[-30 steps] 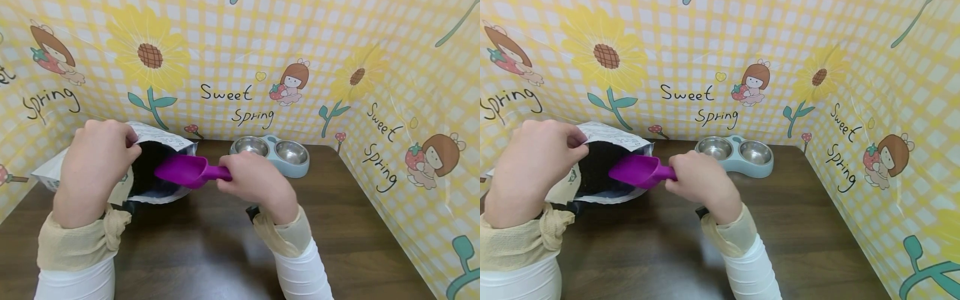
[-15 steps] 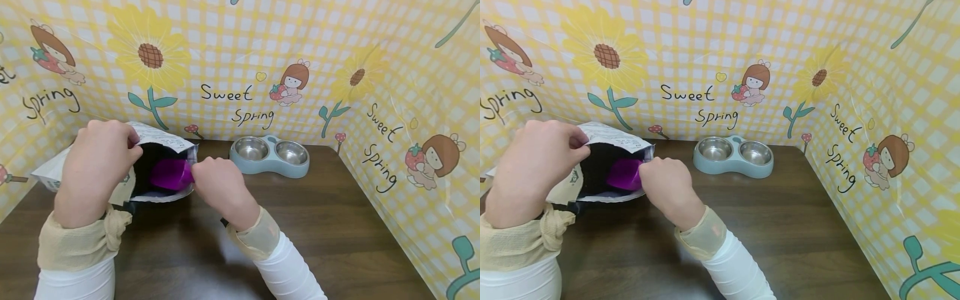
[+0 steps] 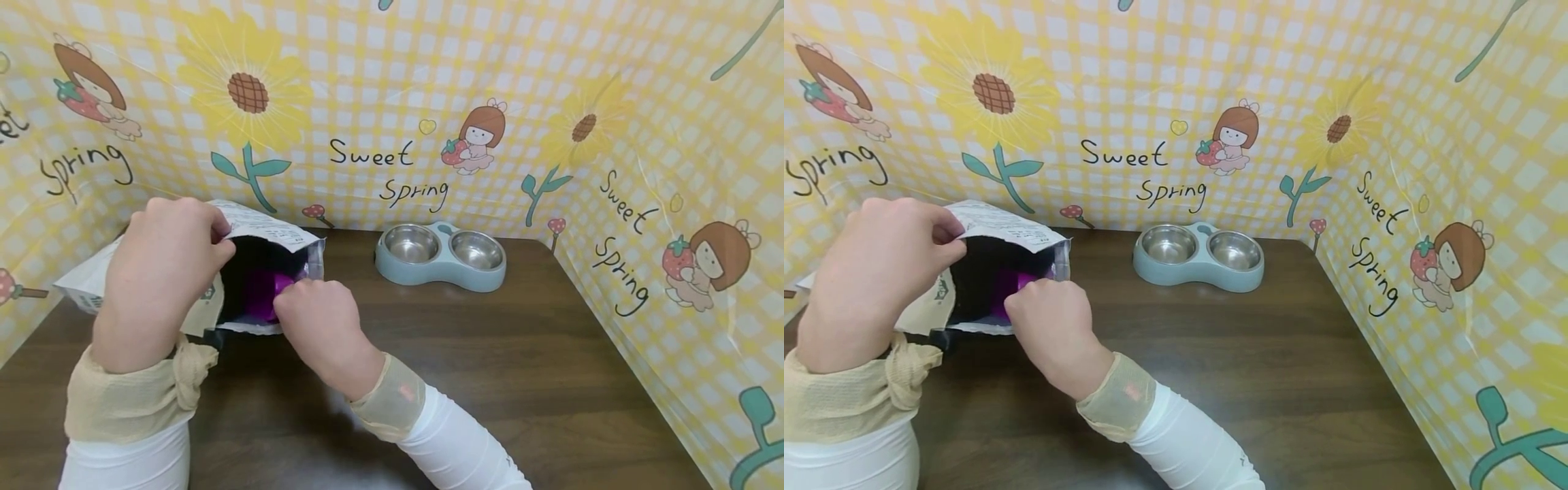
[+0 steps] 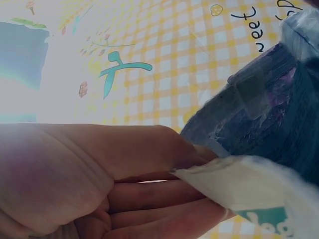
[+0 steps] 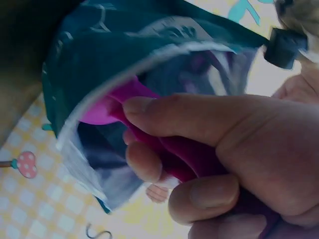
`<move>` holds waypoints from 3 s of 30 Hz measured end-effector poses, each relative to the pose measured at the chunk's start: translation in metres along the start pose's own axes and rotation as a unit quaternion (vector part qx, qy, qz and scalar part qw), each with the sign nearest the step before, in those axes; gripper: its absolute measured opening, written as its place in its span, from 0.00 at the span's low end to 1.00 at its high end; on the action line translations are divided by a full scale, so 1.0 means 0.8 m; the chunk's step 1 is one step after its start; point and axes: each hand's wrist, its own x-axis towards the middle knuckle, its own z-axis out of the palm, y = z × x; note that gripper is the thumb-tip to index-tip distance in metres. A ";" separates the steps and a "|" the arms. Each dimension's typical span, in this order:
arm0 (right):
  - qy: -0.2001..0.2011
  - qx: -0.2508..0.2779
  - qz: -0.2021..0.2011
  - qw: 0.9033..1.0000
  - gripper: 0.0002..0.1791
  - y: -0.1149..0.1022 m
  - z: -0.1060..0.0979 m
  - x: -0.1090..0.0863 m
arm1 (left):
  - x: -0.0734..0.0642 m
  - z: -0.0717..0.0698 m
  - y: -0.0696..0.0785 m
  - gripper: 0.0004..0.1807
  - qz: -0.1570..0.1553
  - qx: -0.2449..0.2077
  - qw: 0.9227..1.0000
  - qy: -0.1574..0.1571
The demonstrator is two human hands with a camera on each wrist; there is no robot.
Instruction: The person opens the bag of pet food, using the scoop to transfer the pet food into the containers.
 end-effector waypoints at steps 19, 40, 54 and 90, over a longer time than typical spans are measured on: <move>-0.059 0.070 -0.019 0.996 0.16 0.001 0.049 0.025 | -0.001 0.000 0.000 0.07 0.009 0.003 1.000 -0.001; -0.087 0.159 0.011 0.983 0.19 0.002 0.068 0.036 | 0.001 0.002 -0.001 0.08 0.011 0.001 1.000 0.013; -0.101 0.194 0.031 0.975 0.19 0.017 0.066 0.036 | 0.001 0.001 -0.002 0.08 0.009 -0.001 1.000 0.019; -0.128 0.259 0.046 0.956 0.19 0.046 0.046 0.012 | 0.001 0.000 -0.005 0.10 0.002 -0.005 1.000 0.004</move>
